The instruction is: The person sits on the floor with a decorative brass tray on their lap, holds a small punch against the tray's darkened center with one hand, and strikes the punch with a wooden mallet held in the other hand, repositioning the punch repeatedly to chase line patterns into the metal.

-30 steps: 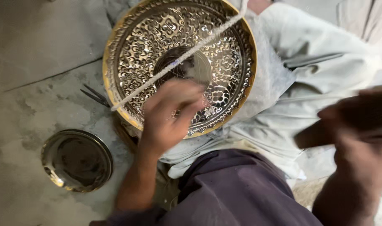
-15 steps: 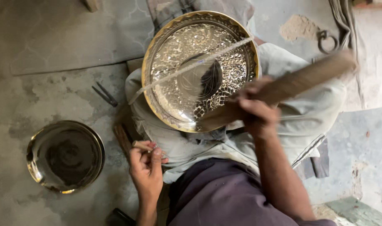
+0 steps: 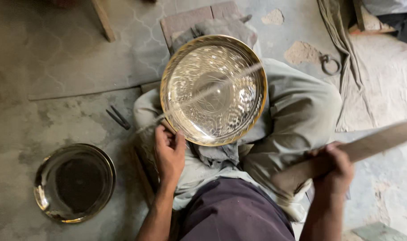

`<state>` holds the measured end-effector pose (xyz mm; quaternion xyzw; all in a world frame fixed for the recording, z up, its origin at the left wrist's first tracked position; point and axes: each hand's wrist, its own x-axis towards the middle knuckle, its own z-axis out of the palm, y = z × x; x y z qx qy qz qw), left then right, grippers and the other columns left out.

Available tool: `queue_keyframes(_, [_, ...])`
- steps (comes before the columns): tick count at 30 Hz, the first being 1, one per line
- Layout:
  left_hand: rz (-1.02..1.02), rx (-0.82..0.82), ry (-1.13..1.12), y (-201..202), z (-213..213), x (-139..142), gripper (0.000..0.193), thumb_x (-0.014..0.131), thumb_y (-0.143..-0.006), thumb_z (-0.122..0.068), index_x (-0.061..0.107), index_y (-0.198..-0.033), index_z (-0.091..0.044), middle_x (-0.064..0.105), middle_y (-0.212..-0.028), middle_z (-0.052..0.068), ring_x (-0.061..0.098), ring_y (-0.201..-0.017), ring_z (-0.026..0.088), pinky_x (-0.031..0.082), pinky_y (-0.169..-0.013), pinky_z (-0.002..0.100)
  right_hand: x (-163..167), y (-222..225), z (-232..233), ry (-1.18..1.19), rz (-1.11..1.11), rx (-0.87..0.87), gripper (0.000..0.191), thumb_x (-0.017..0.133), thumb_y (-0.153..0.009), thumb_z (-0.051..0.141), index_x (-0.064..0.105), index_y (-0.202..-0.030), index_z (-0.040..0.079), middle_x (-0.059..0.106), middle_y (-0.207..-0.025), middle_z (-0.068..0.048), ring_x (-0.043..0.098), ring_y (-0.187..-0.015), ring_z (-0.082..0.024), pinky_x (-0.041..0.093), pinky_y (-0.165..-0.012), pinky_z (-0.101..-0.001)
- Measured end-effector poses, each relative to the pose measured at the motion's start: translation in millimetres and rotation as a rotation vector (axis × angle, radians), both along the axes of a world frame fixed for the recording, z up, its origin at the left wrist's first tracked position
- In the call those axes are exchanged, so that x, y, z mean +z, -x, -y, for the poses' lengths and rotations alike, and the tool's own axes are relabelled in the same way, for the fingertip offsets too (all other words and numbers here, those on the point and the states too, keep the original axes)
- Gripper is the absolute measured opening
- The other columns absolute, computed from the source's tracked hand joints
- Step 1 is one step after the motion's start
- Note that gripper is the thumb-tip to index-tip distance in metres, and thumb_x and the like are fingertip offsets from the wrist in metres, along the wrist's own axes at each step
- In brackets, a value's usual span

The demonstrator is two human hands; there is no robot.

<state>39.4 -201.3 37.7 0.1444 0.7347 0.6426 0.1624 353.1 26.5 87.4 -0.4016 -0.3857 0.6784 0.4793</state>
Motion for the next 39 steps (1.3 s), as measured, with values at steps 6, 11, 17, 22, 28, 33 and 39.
queue_keyframes(6, [-0.178,0.051,0.126,36,-6,16,0.028,0.068,-0.096,-0.011,0.059,-0.120,0.000,0.065,-0.083,0.006,0.062,-0.070,0.012,0.053,-0.062,0.030,6,27,-5,-0.301,0.199,-0.083,0.015,0.069,-0.101,0.004,0.059,-0.102,-0.007,0.063,-0.082,-0.018,0.065,-0.071,-0.028,0.056,-0.078,-0.0409])
queue_keyframes(11, [-0.155,-0.086,0.143,38,1,25,0.066,0.072,-0.089,-0.010,0.041,-0.146,0.001,0.063,-0.083,0.007,0.061,-0.069,0.013,0.053,-0.062,0.030,3,20,-24,-0.170,0.223,-0.054,0.017,0.069,-0.095,0.008,0.062,-0.104,-0.005,0.064,-0.081,-0.015,0.066,-0.070,-0.027,0.056,-0.070,-0.0394])
queue_keyframes(17, [-0.081,-0.126,0.058,37,10,9,0.071,0.076,-0.089,-0.012,0.040,-0.149,0.003,0.065,-0.088,0.006,0.059,-0.075,0.012,0.052,-0.066,0.028,-15,16,-44,-0.201,0.429,0.028,0.019,0.071,-0.095,0.010,0.063,-0.103,-0.006,0.067,-0.083,-0.016,0.066,-0.072,-0.026,0.055,-0.072,-0.0363])
queue_keyframes(22, [0.073,0.010,0.078,14,29,9,0.044,0.074,-0.095,-0.014,0.058,-0.132,0.004,0.068,-0.089,0.006,0.060,-0.076,0.012,0.050,-0.066,0.027,-26,15,-62,-0.044,0.446,0.043,0.020,0.070,-0.095,0.013,0.063,-0.106,-0.003,0.067,-0.083,-0.014,0.066,-0.072,-0.025,0.054,-0.070,-0.0370])
queue_keyframes(28, [0.186,0.188,0.077,-23,40,25,0.038,0.067,-0.097,-0.016,0.059,-0.131,0.000,0.066,-0.086,0.004,0.062,-0.071,0.009,0.056,-0.064,0.026,-11,14,-127,-0.071,-0.066,0.254,0.011,0.063,-0.105,0.015,0.057,-0.108,0.006,0.060,-0.086,-0.007,0.059,-0.080,-0.022,0.054,-0.085,-0.0400])
queue_keyframes(33, [0.155,0.308,0.103,-42,47,32,0.038,0.067,-0.097,-0.014,0.058,-0.130,0.002,0.067,-0.090,0.003,0.062,-0.074,0.007,0.057,-0.065,0.025,29,124,-109,-0.117,-0.342,0.306,0.008,0.064,-0.104,0.014,0.061,-0.104,0.007,0.061,-0.087,-0.007,0.058,-0.082,-0.023,0.044,-0.088,-0.0382])
queue_keyframes(39, [0.105,0.405,0.115,-46,65,33,0.038,0.066,-0.100,-0.012,0.054,-0.132,0.005,0.068,-0.092,0.006,0.062,-0.074,0.009,0.054,-0.065,0.025,5,194,-18,-0.408,0.011,0.514,0.023,0.064,-0.086,0.002,0.059,-0.107,0.009,0.065,-0.100,-0.008,0.063,-0.101,-0.024,0.034,-0.110,-0.0459])
